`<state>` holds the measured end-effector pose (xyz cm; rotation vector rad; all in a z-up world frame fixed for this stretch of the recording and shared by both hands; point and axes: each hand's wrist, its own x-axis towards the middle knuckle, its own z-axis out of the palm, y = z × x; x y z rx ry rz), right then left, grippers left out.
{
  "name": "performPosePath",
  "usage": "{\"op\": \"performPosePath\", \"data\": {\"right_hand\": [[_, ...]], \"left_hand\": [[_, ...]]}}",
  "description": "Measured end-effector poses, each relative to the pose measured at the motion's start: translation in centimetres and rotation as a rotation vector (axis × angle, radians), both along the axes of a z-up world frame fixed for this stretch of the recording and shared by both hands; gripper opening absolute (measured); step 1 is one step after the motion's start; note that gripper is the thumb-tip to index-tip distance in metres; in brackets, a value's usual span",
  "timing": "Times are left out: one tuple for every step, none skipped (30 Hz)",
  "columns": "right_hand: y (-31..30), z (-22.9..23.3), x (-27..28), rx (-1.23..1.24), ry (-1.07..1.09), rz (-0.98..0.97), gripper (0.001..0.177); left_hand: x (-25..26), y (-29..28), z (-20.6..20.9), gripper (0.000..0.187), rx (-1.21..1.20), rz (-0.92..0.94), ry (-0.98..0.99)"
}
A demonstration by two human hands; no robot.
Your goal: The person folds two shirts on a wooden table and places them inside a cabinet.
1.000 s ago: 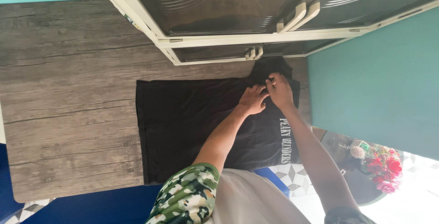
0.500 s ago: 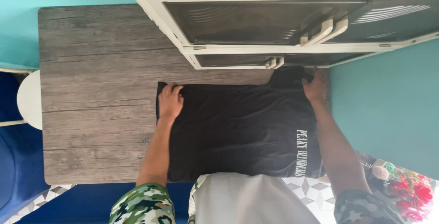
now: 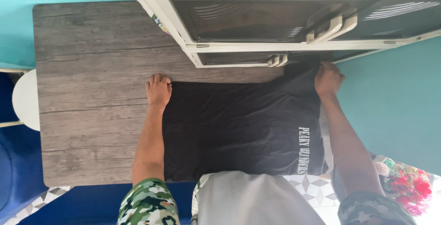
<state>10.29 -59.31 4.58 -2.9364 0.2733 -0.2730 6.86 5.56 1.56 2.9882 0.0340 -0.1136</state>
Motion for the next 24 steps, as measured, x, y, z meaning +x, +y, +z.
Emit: {"op": "performPosePath", "data": {"right_hand": [[0.0, 0.3, -0.5, -0.050, 0.021, -0.010, 0.022], [0.1, 0.6, -0.8, -0.100, 0.042, -0.021, 0.023], [0.1, 0.7, -1.0, -0.052, 0.026, -0.036, 0.024], [0.2, 0.8, -1.1, -0.003, 0.010, -0.052, 0.025], [0.3, 0.8, -1.3, 0.046, -0.005, -0.067, 0.025], [0.6, 0.9, -1.4, 0.041, 0.009, -0.052, 0.028], [1.0, 1.0, -1.4, 0.037, 0.023, -0.037, 0.031], [1.5, 1.1, -1.4, 0.033, 0.036, -0.023, 0.034], [2.1, 1.2, -1.5, -0.052, 0.033, 0.023, 0.040], [2.7, 1.2, -1.6, -0.137, 0.029, 0.070, 0.049], [3.0, 1.2, -1.5, -0.221, 0.024, 0.117, 0.060], [3.5, 0.8, -1.5, -0.086, 0.078, 0.126, 0.065], [4.3, 0.0, -0.9, 0.048, 0.127, 0.138, 0.071], [4.6, -0.7, -0.4, 0.182, 0.175, 0.150, 0.077], [4.7, -1.3, -0.1, 0.223, 0.254, 0.067, 0.073], [4.8, -2.0, 0.1, 0.264, 0.333, -0.017, 0.069], [4.9, -2.6, 0.2, 0.303, 0.413, -0.100, 0.065], [4.9, -3.1, 0.0, 0.237, 0.408, -0.057, 0.067], [5.0, -3.5, 0.0, 0.172, 0.399, -0.012, 0.069], [5.1, -3.8, 0.1, 0.106, 0.389, 0.032, 0.071], [5.1, -3.9, 0.4, 0.081, 0.441, 0.008, 0.069], [5.1, -3.7, 0.8, 0.055, 0.492, -0.016, 0.067], [5.1, -3.5, 0.9, 0.028, 0.545, -0.045, 0.065], [5.4, -3.4, 0.8, -0.031, 0.474, 0.006, 0.057]], "left_hand": [[0.3, 0.1, -0.1, 0.016, -0.025, 0.034, 0.011], [0.5, 0.2, -0.3, 0.014, -0.050, 0.069, 0.023], [0.5, 0.2, -0.6, 0.013, -0.076, 0.104, 0.037], [0.4, 0.3, -0.8, 0.013, -0.074, 0.100, 0.026], [0.3, 0.4, -1.0, 0.013, -0.071, 0.096, 0.015], [0.1, 0.4, -1.1, 0.013, -0.068, 0.093, 0.003], [0.0, 0.5, -1.1, 0.014, -0.062, 0.077, -0.019], [-0.2, 0.6, -1.0, 0.016, -0.056, 0.062, -0.041], [-0.4, 0.6, -0.9, 0.018, -0.049, 0.045, -0.061], [-0.4, 0.7, -0.7, 0.019, -0.063, 0.036, -0.058], [-0.4, 0.7, -0.4, 0.021, -0.076, 0.027, -0.056], [-0.3, 0.8, -0.2, 0.023, -0.089, 0.018, -0.053], [-0.1, 0.8, 0.1, 0.028, -0.098, -0.022, -0.060], [0.1, 0.8, 0.3, 0.034, -0.106, -0.062, -0.067], [-0.1, 1.0, 0.4, 0.039, -0.113, -0.100, -0.067], [-0.1, 1.0, 0.4, 0.038, -0.115, -0.104, -0.058], [0.1, 1.0, 0.3, 0.037, -0.116, -0.107, -0.049], [0.1, 1.1, 0.2, 0.036, -0.118, -0.110, -0.041], [0.2, 1.2, 0.1, 0.031, -0.084, -0.112, -0.012], [0.3, 1.2, 0.0, 0.026, -0.050, -0.113, 0.018], [0.3, 1.4, 0.0, 0.021, -0.016, -0.113, 0.048], [0.2, 1.5, 0.0, 0.020, -0.016, -0.107, 0.044], [0.2, 1.5, 0.0, 0.019, -0.017, -0.103, 0.042], [0.1, 1.6, 0.0, 0.019, -0.018, -0.100, 0.040]]}}
